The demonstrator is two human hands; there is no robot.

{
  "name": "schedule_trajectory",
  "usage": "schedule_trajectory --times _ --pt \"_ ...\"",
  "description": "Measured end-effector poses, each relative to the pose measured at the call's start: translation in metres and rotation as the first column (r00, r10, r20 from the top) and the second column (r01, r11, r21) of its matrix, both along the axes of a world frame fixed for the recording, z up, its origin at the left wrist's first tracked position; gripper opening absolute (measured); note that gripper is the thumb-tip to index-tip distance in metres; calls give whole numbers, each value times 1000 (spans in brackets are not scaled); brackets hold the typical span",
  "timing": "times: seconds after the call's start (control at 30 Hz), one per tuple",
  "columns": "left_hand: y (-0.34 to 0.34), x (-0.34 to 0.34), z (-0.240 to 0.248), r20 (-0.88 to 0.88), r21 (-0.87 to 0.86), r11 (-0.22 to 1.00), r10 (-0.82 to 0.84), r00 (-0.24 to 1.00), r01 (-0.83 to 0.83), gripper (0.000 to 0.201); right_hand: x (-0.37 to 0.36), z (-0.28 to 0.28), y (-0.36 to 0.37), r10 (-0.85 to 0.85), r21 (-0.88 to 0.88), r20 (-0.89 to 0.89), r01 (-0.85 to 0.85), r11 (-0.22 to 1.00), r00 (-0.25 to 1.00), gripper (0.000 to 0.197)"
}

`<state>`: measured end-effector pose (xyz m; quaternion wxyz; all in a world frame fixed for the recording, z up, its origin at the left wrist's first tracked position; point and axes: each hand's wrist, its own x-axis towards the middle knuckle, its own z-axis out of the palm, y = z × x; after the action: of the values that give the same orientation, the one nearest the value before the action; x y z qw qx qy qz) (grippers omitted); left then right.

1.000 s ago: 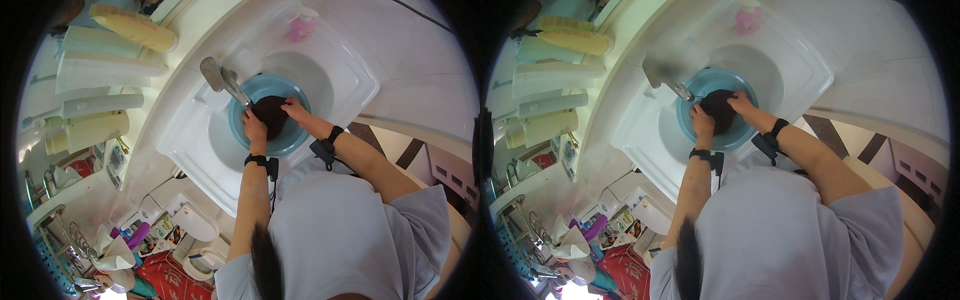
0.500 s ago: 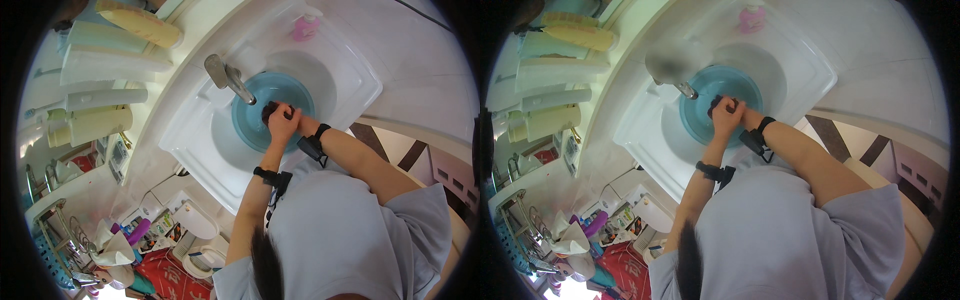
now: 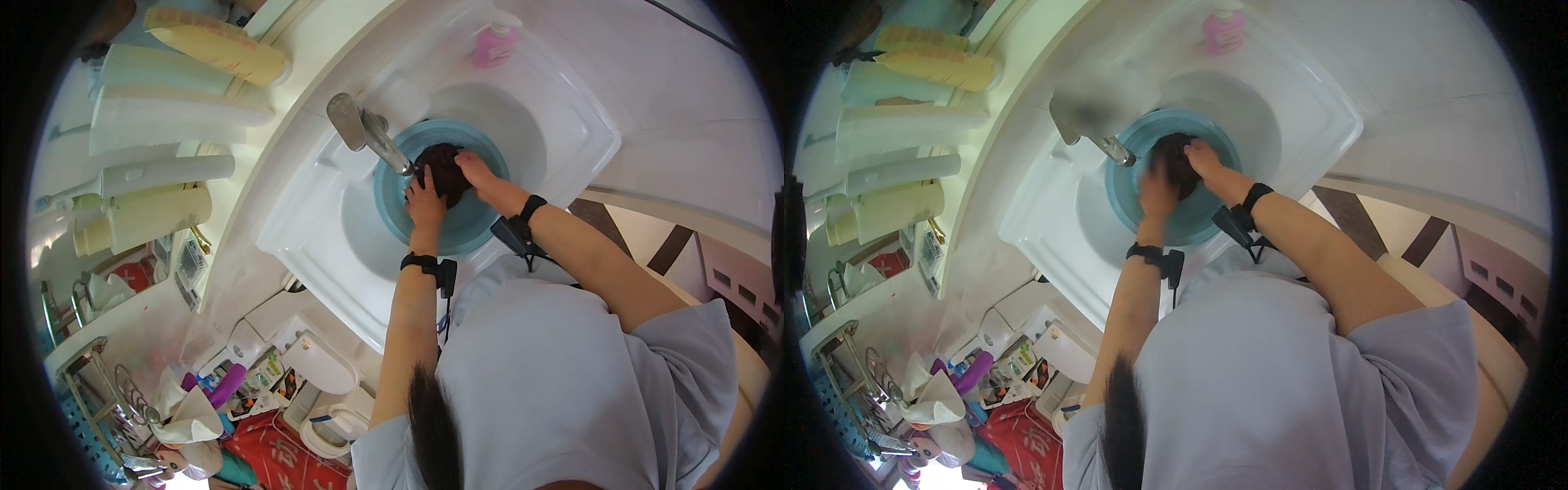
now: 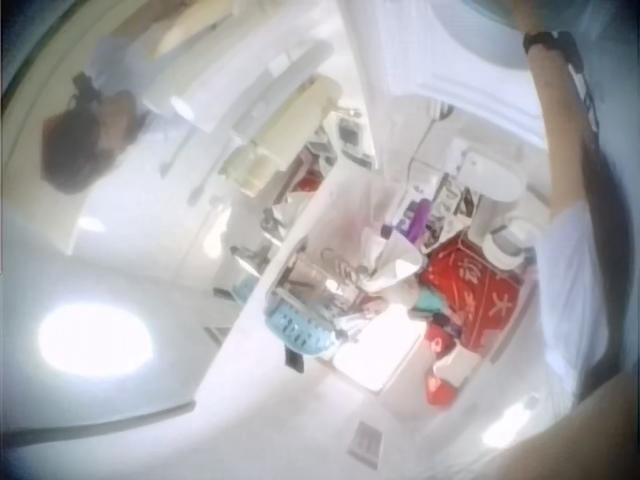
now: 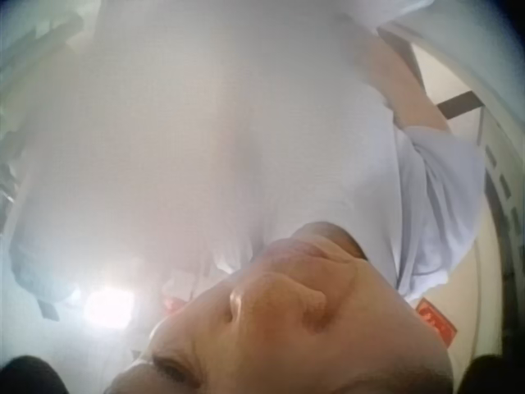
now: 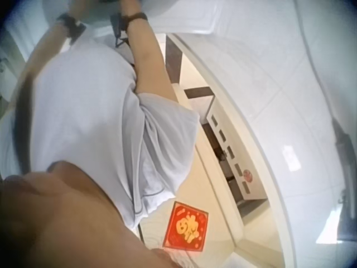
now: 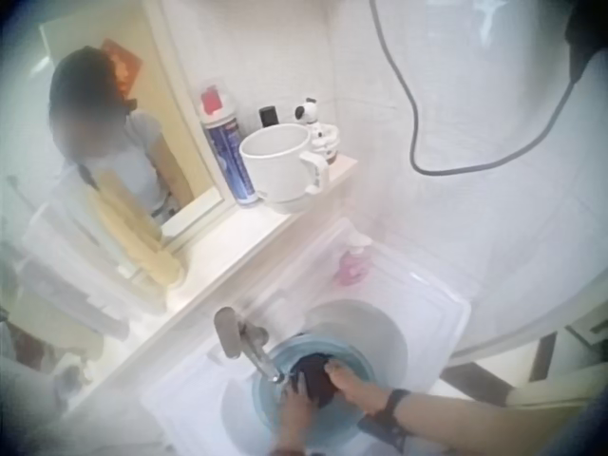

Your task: The person washes a dark cloth in a blue basin filled with water, then wrings it out and uses it to wipe the sink basin and the surrounding tiled walls. The person also handles a second dark cloth and a pink bottle during the cleaning process.

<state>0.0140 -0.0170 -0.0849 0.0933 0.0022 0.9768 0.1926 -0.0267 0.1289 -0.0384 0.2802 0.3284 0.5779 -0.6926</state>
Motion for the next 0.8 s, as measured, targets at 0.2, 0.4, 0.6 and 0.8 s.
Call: schedule_trajectory --times 0.2,0.4,0.6,0.8 --pt "5 -7 4 157 53 985 155 975 -165 48 3 -5 1 32 21 189 -36 999 981 58" --pt "3 -10 51 -143 512 858 40 989 39 22 -6 -6 16 52 -450 311 99 888 949 61" --pt "45 -3 117 -416 537 831 114 902 142 25 17 -28 9 88 -334 -618 -362 870 781 37" --pt "-15 -28 57 51 634 673 455 889 -381 31 -17 13 -43 -37 -720 161 144 679 986 26"
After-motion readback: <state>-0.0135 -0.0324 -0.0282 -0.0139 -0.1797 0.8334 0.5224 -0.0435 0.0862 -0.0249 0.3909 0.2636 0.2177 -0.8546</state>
